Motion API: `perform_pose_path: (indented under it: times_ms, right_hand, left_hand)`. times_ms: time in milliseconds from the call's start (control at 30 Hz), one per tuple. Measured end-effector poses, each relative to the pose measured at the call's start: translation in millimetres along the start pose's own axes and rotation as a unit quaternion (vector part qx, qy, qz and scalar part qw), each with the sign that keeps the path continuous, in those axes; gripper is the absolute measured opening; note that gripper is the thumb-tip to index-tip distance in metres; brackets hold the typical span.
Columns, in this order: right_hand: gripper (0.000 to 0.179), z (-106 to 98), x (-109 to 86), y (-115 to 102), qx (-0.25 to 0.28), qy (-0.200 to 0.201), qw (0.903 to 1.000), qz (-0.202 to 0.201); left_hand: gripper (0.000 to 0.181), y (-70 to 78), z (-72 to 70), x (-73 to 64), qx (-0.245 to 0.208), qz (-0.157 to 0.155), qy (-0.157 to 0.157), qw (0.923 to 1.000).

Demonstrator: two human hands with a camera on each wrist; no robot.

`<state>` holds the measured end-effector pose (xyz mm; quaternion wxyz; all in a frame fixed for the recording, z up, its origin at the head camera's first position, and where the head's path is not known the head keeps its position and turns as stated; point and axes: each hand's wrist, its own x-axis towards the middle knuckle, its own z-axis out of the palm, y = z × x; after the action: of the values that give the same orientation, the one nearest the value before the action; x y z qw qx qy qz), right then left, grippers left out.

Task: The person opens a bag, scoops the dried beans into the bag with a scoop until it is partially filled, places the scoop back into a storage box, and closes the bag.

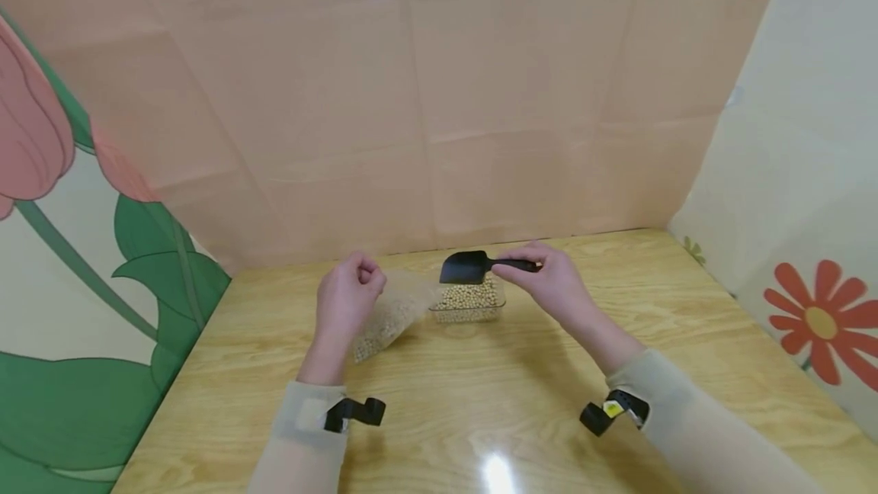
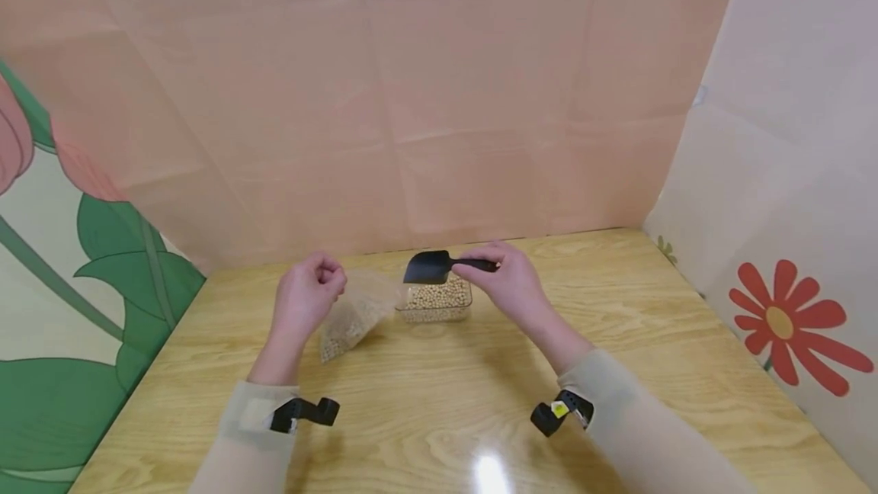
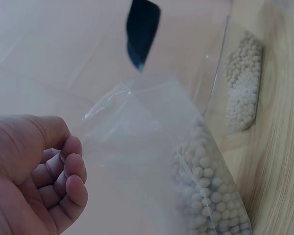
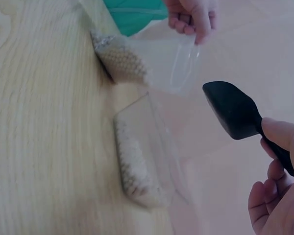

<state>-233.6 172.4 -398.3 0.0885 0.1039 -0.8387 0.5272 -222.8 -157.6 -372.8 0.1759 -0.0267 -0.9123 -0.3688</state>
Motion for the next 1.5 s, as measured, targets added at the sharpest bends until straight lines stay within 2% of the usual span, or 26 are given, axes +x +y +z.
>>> perform_pose_path:
  times_ms: [233,467,767,1100,1500]
  right_hand:
    - [0.035,-1.7,-2.7,19.6,-0.008,-0.001,0.9997,0.022]
    - [0.033,6.9,3.1,40.1,-0.022,-0.006,0.9987,0.046]
    - [0.034,17.5,10.4,57.0,-0.041,-0.036,0.996,0.072]
    - [0.035,19.8,14.2,63.3,-0.059,-0.063,0.9945,0.059]
    - [0.032,12.2,23.0,74.7,-0.08,-0.093,0.9916,0.038]
  left_hand:
    - [0.004,-4.5,-2.8,0.5,0.003,-0.001,0.007,1.0]
    - [0.004,-5.8,-3.6,0.8,0.002,-0.003,0.007,1.0]
    - [0.005,-5.6,-6.2,-2.1,-0.005,-0.001,0.01,0.9999]
    - [0.004,-4.4,-4.8,-1.7,-0.008,-0.003,0.009,0.9999]
    - [0.005,-1.5,-5.2,0.8,-0.003,-0.009,0.011,0.9999]
